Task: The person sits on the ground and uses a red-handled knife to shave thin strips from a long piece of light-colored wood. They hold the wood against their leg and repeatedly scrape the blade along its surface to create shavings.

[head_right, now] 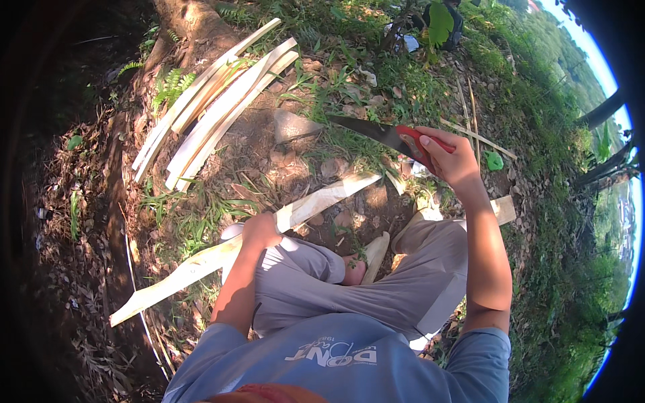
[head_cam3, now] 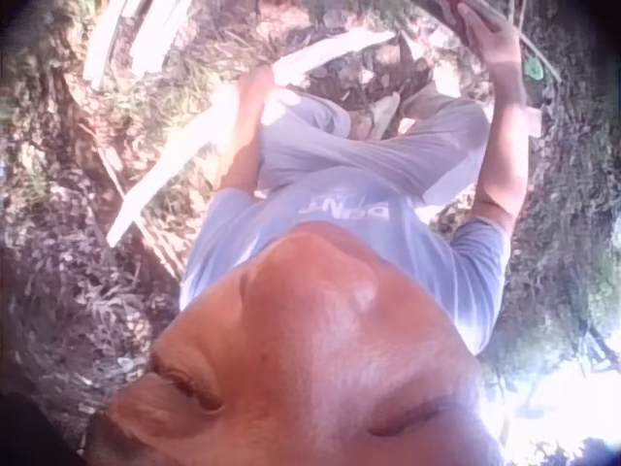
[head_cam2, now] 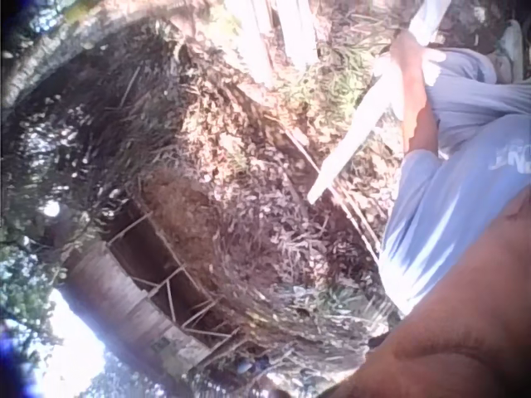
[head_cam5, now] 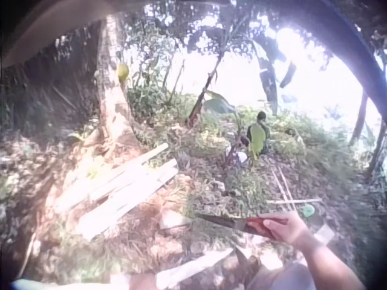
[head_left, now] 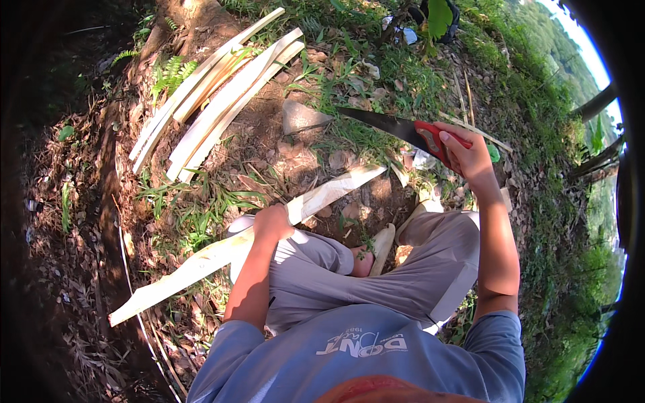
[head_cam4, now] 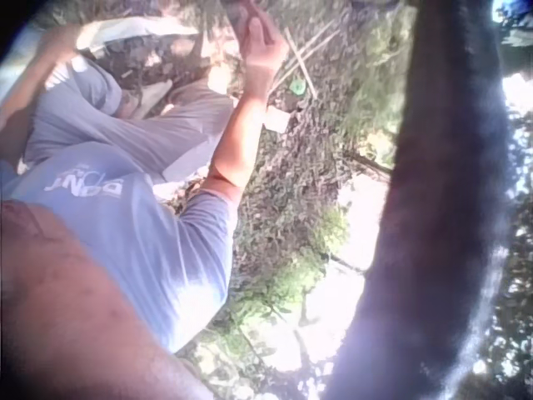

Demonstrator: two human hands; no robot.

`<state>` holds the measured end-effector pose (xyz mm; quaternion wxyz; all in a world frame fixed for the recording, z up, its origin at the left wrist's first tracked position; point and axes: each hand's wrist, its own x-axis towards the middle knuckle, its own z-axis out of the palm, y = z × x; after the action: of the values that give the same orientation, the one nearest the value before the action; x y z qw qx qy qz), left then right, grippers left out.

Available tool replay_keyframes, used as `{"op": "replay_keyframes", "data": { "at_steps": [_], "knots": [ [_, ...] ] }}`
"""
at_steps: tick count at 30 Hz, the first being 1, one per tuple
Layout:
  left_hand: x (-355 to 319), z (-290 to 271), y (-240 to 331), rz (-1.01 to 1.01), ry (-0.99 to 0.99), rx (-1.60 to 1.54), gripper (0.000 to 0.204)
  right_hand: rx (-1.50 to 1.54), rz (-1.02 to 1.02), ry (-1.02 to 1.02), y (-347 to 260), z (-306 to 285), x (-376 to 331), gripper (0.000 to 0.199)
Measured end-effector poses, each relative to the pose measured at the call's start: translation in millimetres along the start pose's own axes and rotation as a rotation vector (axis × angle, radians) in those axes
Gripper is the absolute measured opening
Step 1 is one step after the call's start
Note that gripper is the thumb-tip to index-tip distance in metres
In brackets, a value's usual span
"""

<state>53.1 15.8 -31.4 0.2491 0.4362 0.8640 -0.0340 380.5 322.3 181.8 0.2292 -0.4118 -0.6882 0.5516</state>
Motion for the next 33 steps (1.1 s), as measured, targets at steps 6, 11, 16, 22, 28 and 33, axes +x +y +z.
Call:
{"op": "replay_keyframes", "data": {
  "at_steps": [6,11,16,22,28,33],
  "knots": [
    [-3.0,-4.9,4.9,-0.044,-0.007,0.025,0.044,-0.01,-0.271,0.309,136.4,19.1,98.2,0.037],
    [-2.0,-8.6,13.4,-0.075,-0.035,0.084,0.047,-0.172,-0.318,0.485,185.7,30.4,131.9,0.036],
    [2.1,-5.2,11.2,-0.084,-0.083,0.124,0.047,-0.166,-0.328,0.529,174.9,30.8,140.2,0.038],
    [3.8,7.5,4.0,-0.01,0.016,0.167,0.053,-0.202,-0.379,0.559,155.7,28.3,138.3,0.035],
    [-1.8,14.5,9.5,0.19,0.363,0.17,0.078,-0.114,-0.402,0.577,176.5,23.5,150.5,0.037],
    [3.1,16.2,1.8,0.014,0.134,0.152,0.079,-0.154,-0.359,0.58,179.8,26.4,152.2,0.035]
  ]
}}
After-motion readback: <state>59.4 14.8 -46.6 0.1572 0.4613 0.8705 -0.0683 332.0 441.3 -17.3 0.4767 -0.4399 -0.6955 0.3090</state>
